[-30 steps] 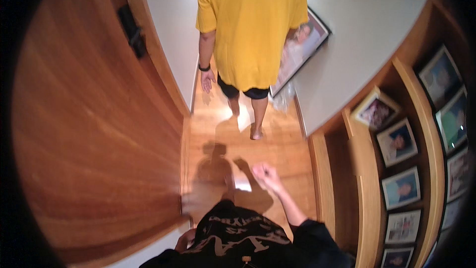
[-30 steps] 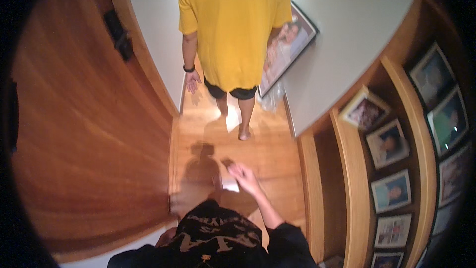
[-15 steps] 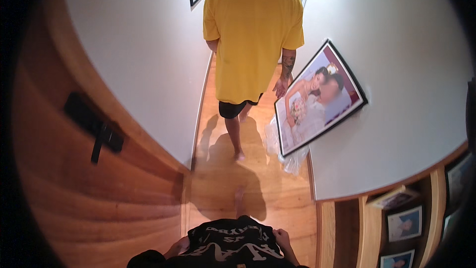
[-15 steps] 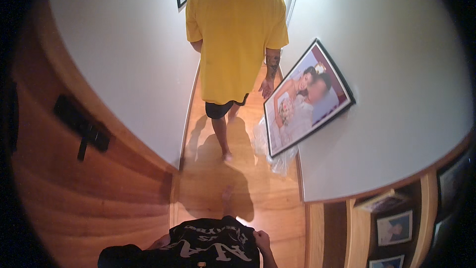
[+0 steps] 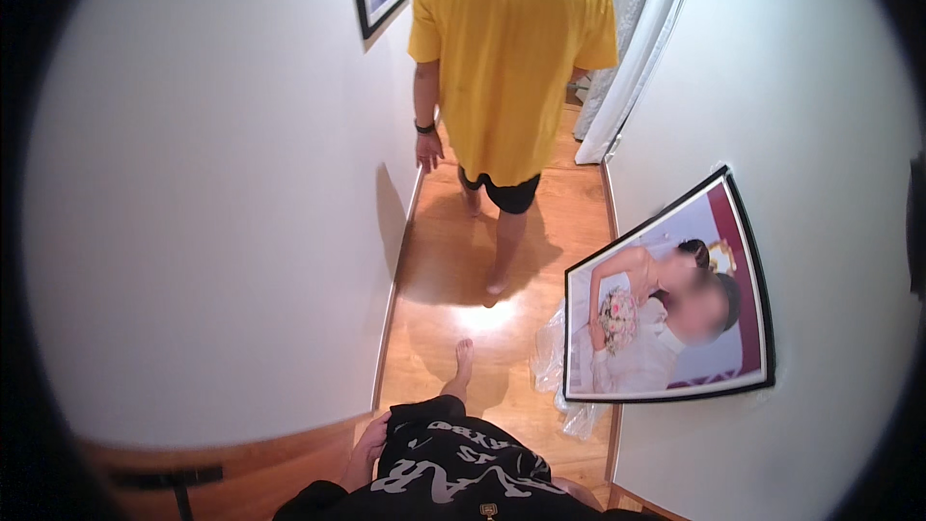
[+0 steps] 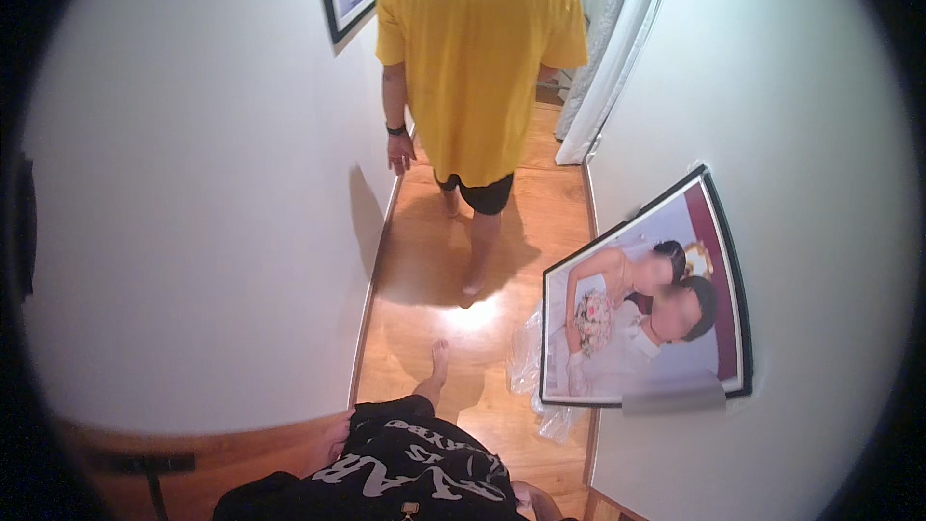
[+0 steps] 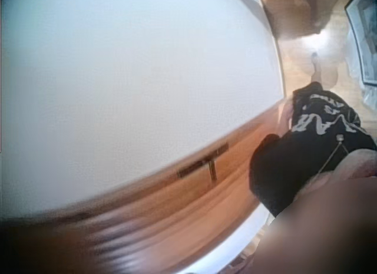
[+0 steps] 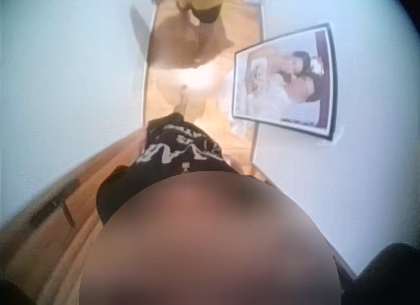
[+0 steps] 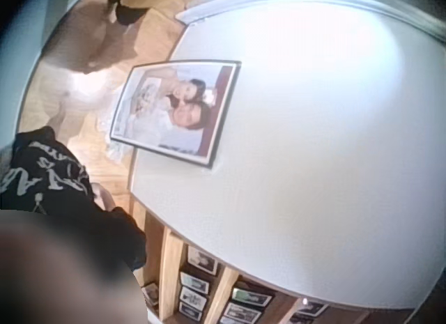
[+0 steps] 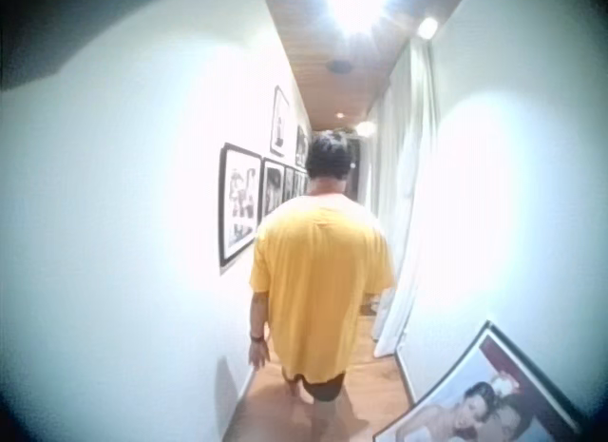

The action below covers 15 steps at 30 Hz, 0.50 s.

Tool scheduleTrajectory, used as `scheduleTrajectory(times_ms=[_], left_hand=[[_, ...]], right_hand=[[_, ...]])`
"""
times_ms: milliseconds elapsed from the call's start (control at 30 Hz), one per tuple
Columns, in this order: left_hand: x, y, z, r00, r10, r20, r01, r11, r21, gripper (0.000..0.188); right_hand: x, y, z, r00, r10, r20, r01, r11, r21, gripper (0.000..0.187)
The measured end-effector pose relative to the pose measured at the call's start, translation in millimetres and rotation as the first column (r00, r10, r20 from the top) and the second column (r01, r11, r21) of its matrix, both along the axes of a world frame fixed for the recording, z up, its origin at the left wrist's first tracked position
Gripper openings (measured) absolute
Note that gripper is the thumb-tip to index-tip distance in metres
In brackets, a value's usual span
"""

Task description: The person walks to a table, retrieves a cardboard backing and a wooden frame, then assembles them by inserting the backing into the frame and securing it with tape. The person also handles a framed photograph and uses packing tape to fasten the backing.

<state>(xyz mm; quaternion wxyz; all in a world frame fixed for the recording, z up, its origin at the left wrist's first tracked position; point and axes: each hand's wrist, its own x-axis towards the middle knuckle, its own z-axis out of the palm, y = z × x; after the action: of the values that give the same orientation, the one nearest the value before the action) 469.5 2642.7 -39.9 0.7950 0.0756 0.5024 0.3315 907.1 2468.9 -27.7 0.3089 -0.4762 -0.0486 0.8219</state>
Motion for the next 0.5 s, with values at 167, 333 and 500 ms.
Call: scheduleTrajectory(times_ms=[167,333,500], left_hand=[[67.7,173.9,44.7,0.824,-0.263,-0.502,0.309,0.951,0.008,0.021],[73.6,312.5,34.8,0.761,-0.468,-0.449,0.420,0.883,-0.209,0.021],[119.2,448.0,21.7,0.742,-0.540,-0.398,0.490,0.841,-0.227,0.024]], right_hand=[[26.4,168.9,7.5,0.824,0.032,0.566,-0.286,0.886,0.366,0.022],[48.1,328.5,-2.5,0.764,-0.379,0.521,0.224,0.914,0.337,0.030],[100.0,480.8,-101.6,0.911,-0.396,0.116,0.392,0.918,0.056,0.041]])
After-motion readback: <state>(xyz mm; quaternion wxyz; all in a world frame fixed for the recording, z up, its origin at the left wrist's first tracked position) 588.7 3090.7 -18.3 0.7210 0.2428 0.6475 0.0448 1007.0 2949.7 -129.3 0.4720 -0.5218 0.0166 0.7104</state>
